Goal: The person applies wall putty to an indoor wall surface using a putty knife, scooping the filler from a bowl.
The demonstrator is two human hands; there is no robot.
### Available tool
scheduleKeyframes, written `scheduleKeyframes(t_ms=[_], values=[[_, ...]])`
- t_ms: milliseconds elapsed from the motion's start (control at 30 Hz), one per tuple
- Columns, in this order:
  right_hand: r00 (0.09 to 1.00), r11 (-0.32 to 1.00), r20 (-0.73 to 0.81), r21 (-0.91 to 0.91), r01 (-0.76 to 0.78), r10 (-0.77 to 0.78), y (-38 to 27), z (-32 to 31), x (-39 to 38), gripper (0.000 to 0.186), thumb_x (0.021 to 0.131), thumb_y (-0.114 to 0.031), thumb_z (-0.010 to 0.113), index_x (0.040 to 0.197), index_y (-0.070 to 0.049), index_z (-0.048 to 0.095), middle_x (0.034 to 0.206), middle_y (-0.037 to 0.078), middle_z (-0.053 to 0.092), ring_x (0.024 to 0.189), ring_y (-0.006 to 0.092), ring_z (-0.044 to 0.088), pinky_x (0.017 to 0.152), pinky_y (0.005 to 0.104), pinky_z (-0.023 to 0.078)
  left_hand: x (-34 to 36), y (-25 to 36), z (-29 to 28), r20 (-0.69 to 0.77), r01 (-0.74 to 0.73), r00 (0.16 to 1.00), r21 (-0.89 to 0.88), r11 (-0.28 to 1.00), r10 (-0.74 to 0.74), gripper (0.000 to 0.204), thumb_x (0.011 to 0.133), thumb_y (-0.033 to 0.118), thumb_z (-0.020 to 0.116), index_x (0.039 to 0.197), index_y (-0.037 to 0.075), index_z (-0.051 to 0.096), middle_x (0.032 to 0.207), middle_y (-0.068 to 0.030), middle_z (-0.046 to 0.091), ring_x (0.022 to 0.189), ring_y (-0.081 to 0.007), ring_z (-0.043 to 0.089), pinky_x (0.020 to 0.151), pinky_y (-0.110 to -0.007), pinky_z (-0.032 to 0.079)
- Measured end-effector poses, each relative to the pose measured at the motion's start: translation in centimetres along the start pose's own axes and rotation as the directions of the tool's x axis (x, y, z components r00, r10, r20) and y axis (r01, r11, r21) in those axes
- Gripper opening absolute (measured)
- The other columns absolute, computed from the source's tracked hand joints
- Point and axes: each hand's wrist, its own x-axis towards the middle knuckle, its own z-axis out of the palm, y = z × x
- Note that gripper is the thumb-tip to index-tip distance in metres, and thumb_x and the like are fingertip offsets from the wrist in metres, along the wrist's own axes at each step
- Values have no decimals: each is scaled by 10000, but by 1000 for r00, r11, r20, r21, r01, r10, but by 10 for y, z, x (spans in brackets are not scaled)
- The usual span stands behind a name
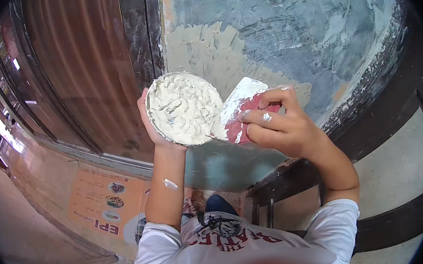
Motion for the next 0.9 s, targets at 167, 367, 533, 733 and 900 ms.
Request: scheduleKeyframes(t_ms=[167, 367, 533, 733, 900], values=[[999, 999, -15, -6, -52, 52, 3, 4, -3, 242, 717, -177, 707, 950, -139, 657, 1065, -37, 667, 963, 244, 537, 782, 395, 398, -1, -3, 5, 36, -1, 999, -38, 999, 2, 592, 998, 481, 391, 1266, 7, 623, 1298, -210, 622, 1168, -391, 604, 1026, -513, 476], [992, 989, -56, -90, -122, 117, 8, 7, -1, 238, 720, -132, 690, 955, -112, 658, 1051, -16, 671, 906, 255, 536, 762, 382, 399, -2, -5, 7, 27, 10, 1000, -45, 999, -9, 591, 997, 476, 398, 1266, 0, 621, 1296, -212, 623, 1164, -389, 607, 1029, -514, 475], [978, 975, -109, -111, -191, 179, 14, 8, -1, 312, 671, -41, 698, 973, -106, 656, 1039, -6, 676, 878, 264, 533, 733, 378, 414, -6, -6, 9, -33, 7, 999, -67, 998, -9, 591, 992, 480, 413, 1269, 1, 619, 1294, -216, 624, 1168, -393, 607, 1028, -525, 477], [959, 960, -187, -143, -242, 214, 25, 14, -6, 464, 595, 46, 687, 1032, -103, 649, 1037, 17, 691, 869, 288, 530, 706, 398, 439, -12, -11, 13, -27, 55, 998, -152, 987, -59, 624, 983, 509, 422, 1300, 1, 597, 1327, -222, 600, 1181, -409, 596, 1027, -564, 470], [950, 958, -197, -109, -267, 243, 27, 18, -9, 526, 571, 58, 685, 1071, -100, 641, 1039, 31, 691, 878, 319, 527, 722, 407, 445, -16, -21, 28, -304, 100, 949, 27, 995, -87, 775, 952, 608, 389, 1434, 6, 462, 1439, -278, 476, 1279, -466, 511, 1077, -612, 415]])
